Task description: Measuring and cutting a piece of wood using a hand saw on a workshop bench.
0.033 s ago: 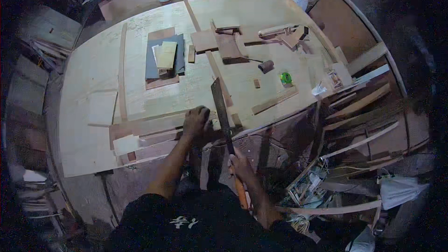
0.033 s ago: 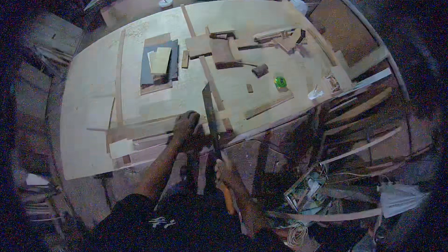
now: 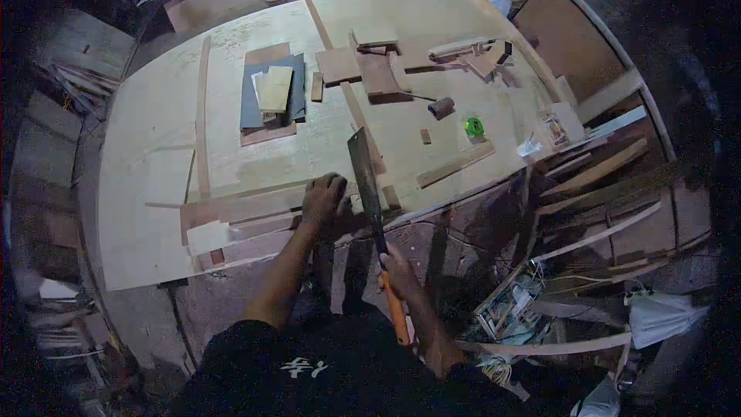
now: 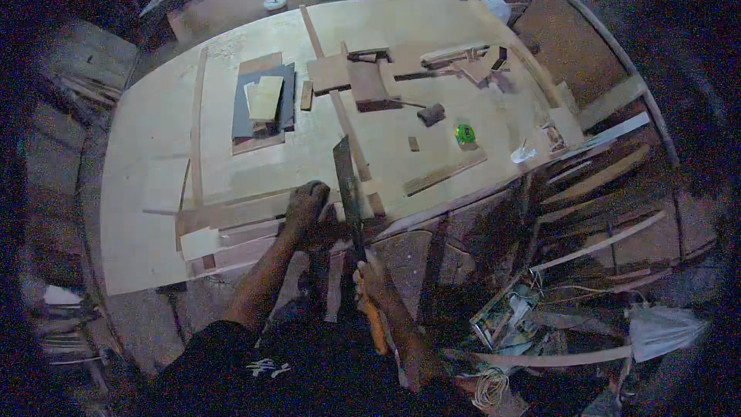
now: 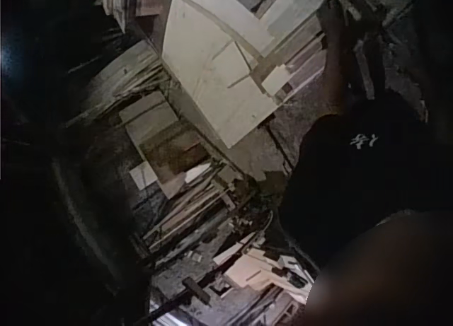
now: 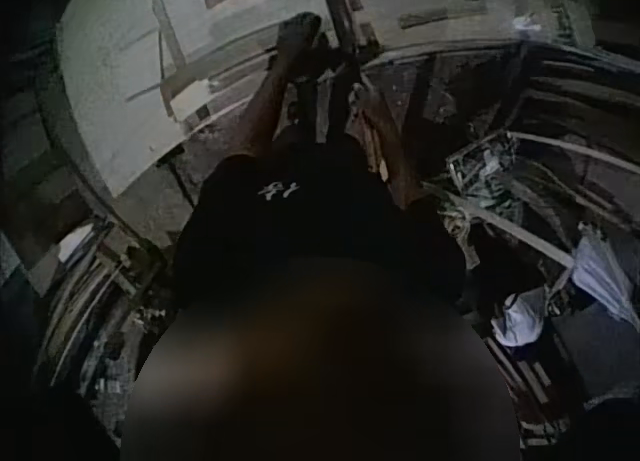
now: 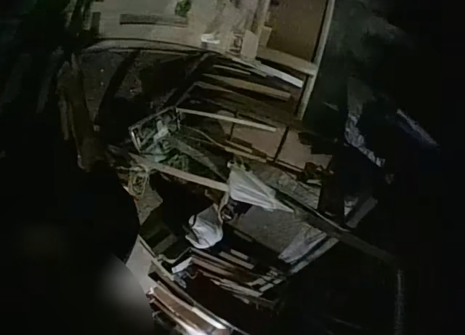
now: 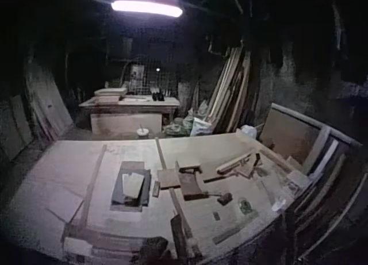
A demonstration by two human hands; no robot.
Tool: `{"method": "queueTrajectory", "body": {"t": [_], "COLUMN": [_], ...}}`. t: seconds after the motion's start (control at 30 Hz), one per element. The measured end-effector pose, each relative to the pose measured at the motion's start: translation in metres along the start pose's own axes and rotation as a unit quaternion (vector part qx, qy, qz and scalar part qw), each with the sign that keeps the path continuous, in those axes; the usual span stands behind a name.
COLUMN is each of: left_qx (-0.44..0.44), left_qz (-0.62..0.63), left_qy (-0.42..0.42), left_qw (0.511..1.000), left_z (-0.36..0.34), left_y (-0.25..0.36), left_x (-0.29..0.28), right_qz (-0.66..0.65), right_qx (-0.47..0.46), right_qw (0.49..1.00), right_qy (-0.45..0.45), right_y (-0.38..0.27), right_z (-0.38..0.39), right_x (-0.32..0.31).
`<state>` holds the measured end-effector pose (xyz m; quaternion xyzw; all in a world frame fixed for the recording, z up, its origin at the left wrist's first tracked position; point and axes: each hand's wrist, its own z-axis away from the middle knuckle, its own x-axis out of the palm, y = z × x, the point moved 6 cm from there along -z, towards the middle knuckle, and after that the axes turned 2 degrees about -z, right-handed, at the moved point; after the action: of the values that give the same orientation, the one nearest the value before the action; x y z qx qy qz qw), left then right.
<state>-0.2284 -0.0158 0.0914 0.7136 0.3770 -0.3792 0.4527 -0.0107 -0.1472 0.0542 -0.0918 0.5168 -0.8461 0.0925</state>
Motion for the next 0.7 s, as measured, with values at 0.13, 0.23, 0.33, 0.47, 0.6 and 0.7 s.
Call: {"method": "queueTrajectory", "body": {"t": [0.13, 0.23, 0.33, 0.47, 0.6, 0.7], "left_qx": [0.007, -0.008, -0.007, -0.016, -0.017, 0.001], "left_qz": [0.010, -0.010, -0.006, 0.004, 0.050, 0.064], "left_qy": [-0.023, -0.010, -0.007, -0.014, 0.000, -0.001], "left_qw": [1.000, 1.000, 1.000, 1.000, 0.999, 0.998], "left_z": [-0.017, 0.002, -0.002, -0.006, -0.002, -0.007], "left_y": [0.015, -0.014, -0.013, -0.007, -0.028, -0.015], "left_x": [0.007, 0.007, 0.015, 0.018, 0.022, 0.012], "right_qz": [-0.079, -0.227, -0.221, -0.242, -0.077, -0.004], "right_qx": [-0.027, 0.068, 0.053, 0.042, -0.019, 0.002], "right_qw": [0.996, 0.964, 0.964, 0.956, 0.997, 0.999], "right_qy": [-0.027, -0.122, -0.136, -0.161, 0.007, 0.037], "right_y": [0.056, -0.009, -0.001, 0.015, -0.012, -0.021], "right_z": [-0.031, -0.010, -0.011, -0.013, 0.005, 0.015], "right_x": [-0.037, 0.003, -0.005, -0.003, 0.014, 0.021]}}
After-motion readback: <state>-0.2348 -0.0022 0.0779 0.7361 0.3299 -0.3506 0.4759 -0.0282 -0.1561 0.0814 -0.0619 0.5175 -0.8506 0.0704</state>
